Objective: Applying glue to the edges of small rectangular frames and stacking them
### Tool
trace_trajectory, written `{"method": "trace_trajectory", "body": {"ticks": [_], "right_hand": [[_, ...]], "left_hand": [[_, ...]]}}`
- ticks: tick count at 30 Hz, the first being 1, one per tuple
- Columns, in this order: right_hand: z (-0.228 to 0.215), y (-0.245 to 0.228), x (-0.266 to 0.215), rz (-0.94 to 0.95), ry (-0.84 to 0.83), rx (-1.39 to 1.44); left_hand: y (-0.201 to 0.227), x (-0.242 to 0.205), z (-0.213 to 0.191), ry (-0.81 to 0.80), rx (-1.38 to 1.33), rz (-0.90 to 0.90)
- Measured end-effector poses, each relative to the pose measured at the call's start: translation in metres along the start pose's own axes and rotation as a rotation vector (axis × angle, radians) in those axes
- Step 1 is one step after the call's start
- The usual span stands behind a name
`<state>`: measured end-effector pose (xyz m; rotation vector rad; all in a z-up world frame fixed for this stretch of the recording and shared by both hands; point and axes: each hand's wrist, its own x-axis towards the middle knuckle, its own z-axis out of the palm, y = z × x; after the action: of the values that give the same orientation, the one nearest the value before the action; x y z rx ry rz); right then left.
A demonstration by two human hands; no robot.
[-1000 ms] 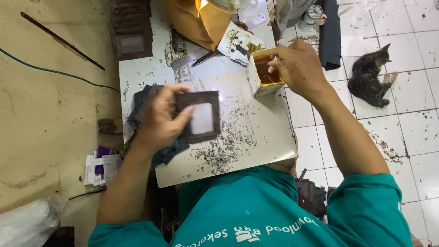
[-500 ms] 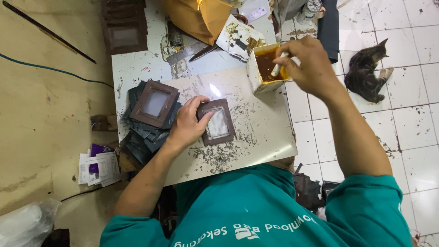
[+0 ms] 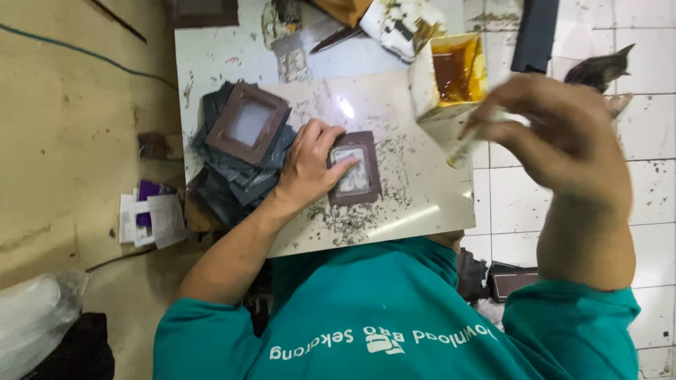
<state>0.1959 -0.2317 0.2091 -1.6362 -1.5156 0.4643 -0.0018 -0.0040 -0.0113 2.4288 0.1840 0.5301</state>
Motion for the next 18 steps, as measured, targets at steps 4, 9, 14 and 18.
{"method": "trace_trajectory", "body": {"ticks": [4, 9, 14, 18], "right_hand": [[0.045, 0.025, -0.013, -0.175, 0.220, 0.125], [0.121, 0.097, -0.002, 0.006, 0.205, -0.109], [0.140, 0.135, -0.002, -0.019, 0.230, -0.179], [0.142, 0.135, 0.003, 0.001, 0.203, -0.183]], "left_hand": [[0.001, 0.000, -0.002, 0.015, -0.038, 0.019], [-0.007, -0.001, 0.002, 0.032, -0.067, 0.044], [-0.003, 0.002, -0.005, 0.026, -0.073, 0.039], [0.002, 0.004, -0.011, 0.009, -0.088, 0.016]]}}
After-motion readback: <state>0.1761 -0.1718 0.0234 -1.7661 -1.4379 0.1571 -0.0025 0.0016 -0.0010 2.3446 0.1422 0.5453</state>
